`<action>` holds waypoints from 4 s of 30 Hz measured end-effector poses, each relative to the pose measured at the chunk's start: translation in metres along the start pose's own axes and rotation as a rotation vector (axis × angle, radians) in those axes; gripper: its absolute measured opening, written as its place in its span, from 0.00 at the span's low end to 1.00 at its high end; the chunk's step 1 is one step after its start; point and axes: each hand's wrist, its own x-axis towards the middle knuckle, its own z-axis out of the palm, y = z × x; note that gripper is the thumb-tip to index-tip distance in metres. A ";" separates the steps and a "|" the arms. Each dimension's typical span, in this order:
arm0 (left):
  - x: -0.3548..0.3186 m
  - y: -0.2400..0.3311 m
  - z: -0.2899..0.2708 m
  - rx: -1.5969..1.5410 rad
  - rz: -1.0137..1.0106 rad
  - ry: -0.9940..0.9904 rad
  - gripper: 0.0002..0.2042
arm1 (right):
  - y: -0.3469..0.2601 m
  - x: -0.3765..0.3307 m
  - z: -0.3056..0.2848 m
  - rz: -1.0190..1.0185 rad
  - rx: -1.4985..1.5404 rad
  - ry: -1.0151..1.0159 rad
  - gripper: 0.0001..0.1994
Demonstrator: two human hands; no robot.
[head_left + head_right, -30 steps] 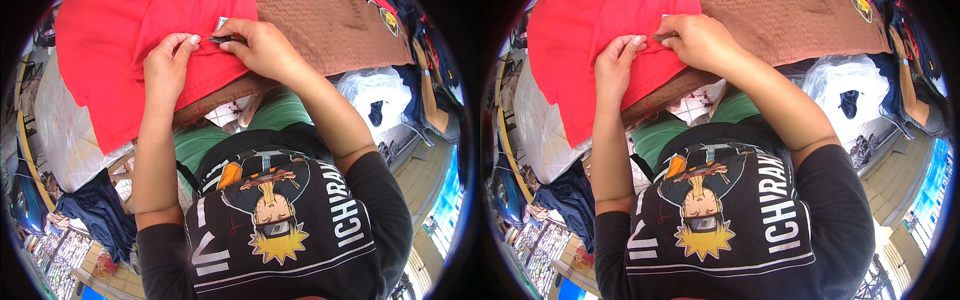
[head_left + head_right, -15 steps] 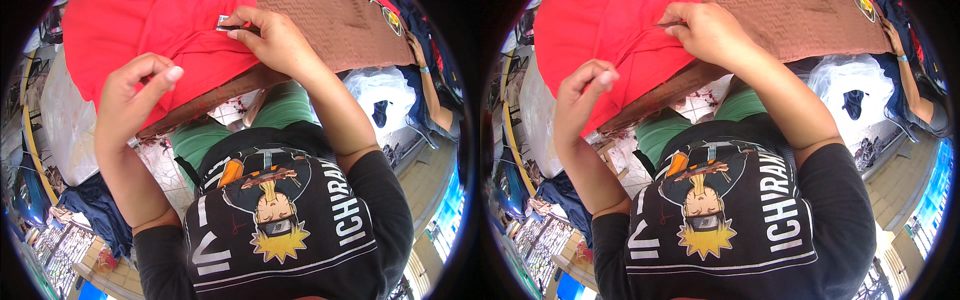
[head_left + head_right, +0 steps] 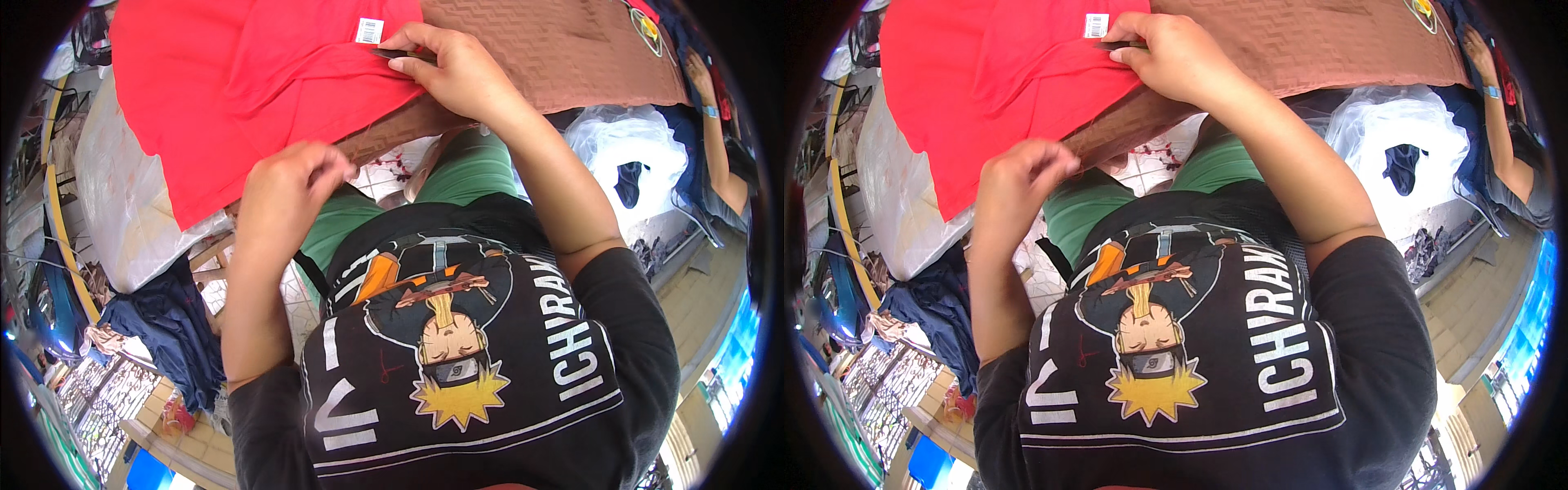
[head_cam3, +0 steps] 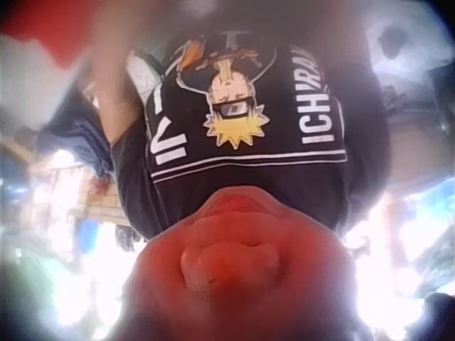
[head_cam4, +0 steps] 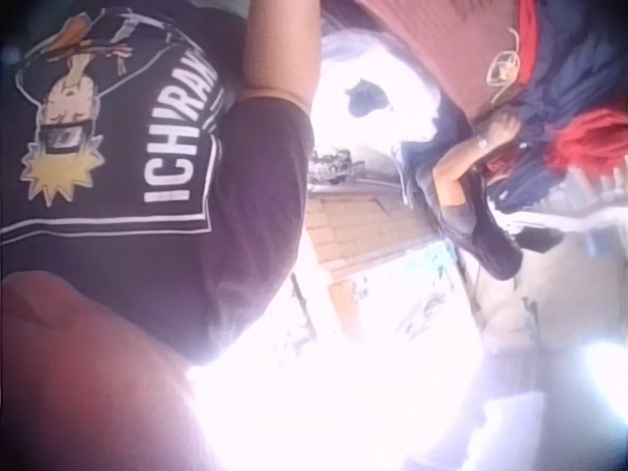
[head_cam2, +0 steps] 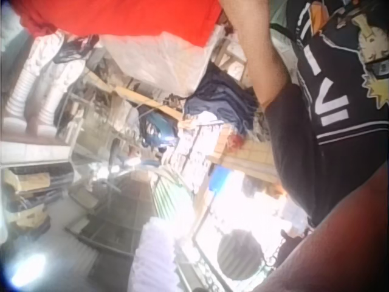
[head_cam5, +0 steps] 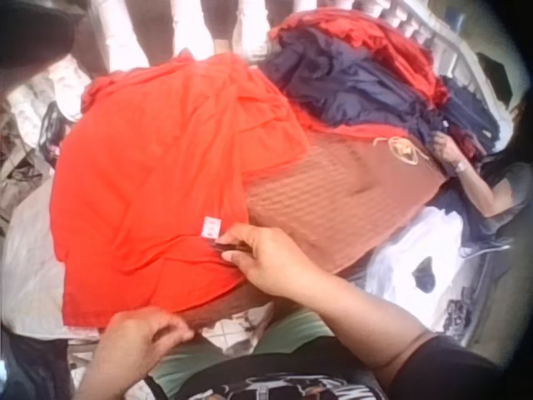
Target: The person trims loose threads from red shirts using a small pair of shears, handling each garment one by one on a table.
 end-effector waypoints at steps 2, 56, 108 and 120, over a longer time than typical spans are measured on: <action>-0.020 0.006 -0.029 0.037 -0.033 -0.322 0.07 | -0.002 0.000 -0.003 -0.007 0.004 -0.002 0.11; 0.106 -0.032 0.017 0.059 0.154 0.341 0.07 | -0.009 0.011 0.010 0.034 -0.035 0.005 0.09; 0.022 0.009 0.035 0.360 0.202 0.376 0.10 | -0.007 -0.005 -0.016 0.043 -0.355 -0.029 0.14; -0.075 -0.029 -0.019 0.379 -0.147 -0.287 0.06 | -0.003 -0.057 -0.038 -0.218 -0.319 0.133 0.12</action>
